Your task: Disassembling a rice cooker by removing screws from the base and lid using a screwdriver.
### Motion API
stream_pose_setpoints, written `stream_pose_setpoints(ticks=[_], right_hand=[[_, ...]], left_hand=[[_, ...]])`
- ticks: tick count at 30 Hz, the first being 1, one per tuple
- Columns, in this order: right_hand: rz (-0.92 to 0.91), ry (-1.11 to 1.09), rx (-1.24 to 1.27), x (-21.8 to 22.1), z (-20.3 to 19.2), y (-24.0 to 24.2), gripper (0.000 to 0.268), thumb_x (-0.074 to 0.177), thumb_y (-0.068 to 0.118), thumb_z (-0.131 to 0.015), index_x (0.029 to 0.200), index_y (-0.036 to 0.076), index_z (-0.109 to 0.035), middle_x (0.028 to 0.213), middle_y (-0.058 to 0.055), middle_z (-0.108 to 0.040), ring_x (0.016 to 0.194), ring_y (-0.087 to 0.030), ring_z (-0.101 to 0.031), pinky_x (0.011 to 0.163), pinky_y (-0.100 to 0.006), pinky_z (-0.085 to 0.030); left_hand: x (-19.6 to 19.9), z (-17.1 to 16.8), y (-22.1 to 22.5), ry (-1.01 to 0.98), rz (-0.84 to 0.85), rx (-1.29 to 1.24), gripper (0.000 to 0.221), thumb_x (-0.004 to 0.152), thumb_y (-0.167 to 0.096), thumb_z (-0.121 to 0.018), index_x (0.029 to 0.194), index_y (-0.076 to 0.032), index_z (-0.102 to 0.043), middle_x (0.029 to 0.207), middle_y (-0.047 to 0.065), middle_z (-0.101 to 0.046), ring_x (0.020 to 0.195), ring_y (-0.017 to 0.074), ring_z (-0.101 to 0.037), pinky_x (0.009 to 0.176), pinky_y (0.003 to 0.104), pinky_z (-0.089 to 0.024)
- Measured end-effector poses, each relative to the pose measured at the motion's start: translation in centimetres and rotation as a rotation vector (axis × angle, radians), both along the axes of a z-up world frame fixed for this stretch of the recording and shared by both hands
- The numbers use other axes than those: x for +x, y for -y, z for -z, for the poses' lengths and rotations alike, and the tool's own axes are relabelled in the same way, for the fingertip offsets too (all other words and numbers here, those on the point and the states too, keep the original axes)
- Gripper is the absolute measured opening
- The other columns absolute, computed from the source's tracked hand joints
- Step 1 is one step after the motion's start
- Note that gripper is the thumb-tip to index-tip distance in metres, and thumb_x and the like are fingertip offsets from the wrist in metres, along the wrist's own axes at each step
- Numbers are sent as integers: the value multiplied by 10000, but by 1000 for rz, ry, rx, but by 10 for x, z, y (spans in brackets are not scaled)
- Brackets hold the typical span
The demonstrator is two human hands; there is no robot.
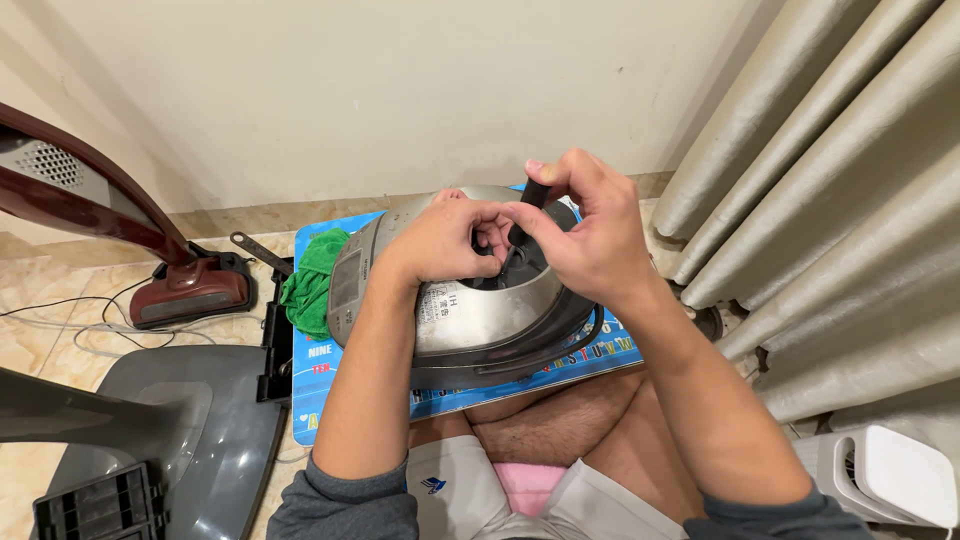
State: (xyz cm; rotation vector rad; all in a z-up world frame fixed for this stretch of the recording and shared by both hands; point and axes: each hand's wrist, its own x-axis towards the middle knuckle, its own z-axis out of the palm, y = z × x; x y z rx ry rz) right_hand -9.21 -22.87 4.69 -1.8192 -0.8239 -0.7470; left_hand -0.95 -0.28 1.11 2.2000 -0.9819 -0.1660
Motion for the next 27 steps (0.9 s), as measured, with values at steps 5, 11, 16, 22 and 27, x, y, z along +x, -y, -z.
stream_pose_setpoints(ticks=[5,11,16,22,27], right_hand=[[-165,-266,61,-20,-21,-11,264,1021,-57,-826,1230,-19,-669,1087,-142,-822,1042,-197,-796,1032,-450,-683],[114,75,-53,-10,-7,-9,264,1011,59,-953,1113,12,-715,886,-106,-805,826,-232,-837,876,-394,-682],[-70,-147,18,-17,-11,-16,266,1010,-30,-857,1208,-27,-679,1062,-186,-831,1015,-228,-816,977,-454,-683],[113,91,-78,-9,-6,-22,257,1032,44,-882,1240,19,-734,971,-110,-778,877,-282,-823,848,-405,-709],[-84,-140,-6,-14,-19,-14,321,1038,-74,-784,1323,-50,-639,1190,-235,-815,1080,-320,-839,1028,-501,-676]], left_hand=[[5,6,-1,27,-18,14,208,700,-302,-861,879,-261,-765,762,-113,-810,794,91,-712,1091,297,-362],[3,3,-2,17,-19,16,220,713,-296,-853,903,-253,-751,777,-118,-803,823,84,-699,1096,298,-359],[6,9,-2,27,-34,14,232,715,-309,-884,888,-223,-756,753,-80,-786,801,119,-693,1114,309,-367],[3,5,-2,35,-18,5,216,726,-310,-876,892,-254,-751,758,-119,-780,803,83,-713,1092,290,-365],[2,4,-1,26,-21,-4,213,716,-303,-872,890,-244,-764,760,-104,-792,805,92,-714,1101,291,-369]])
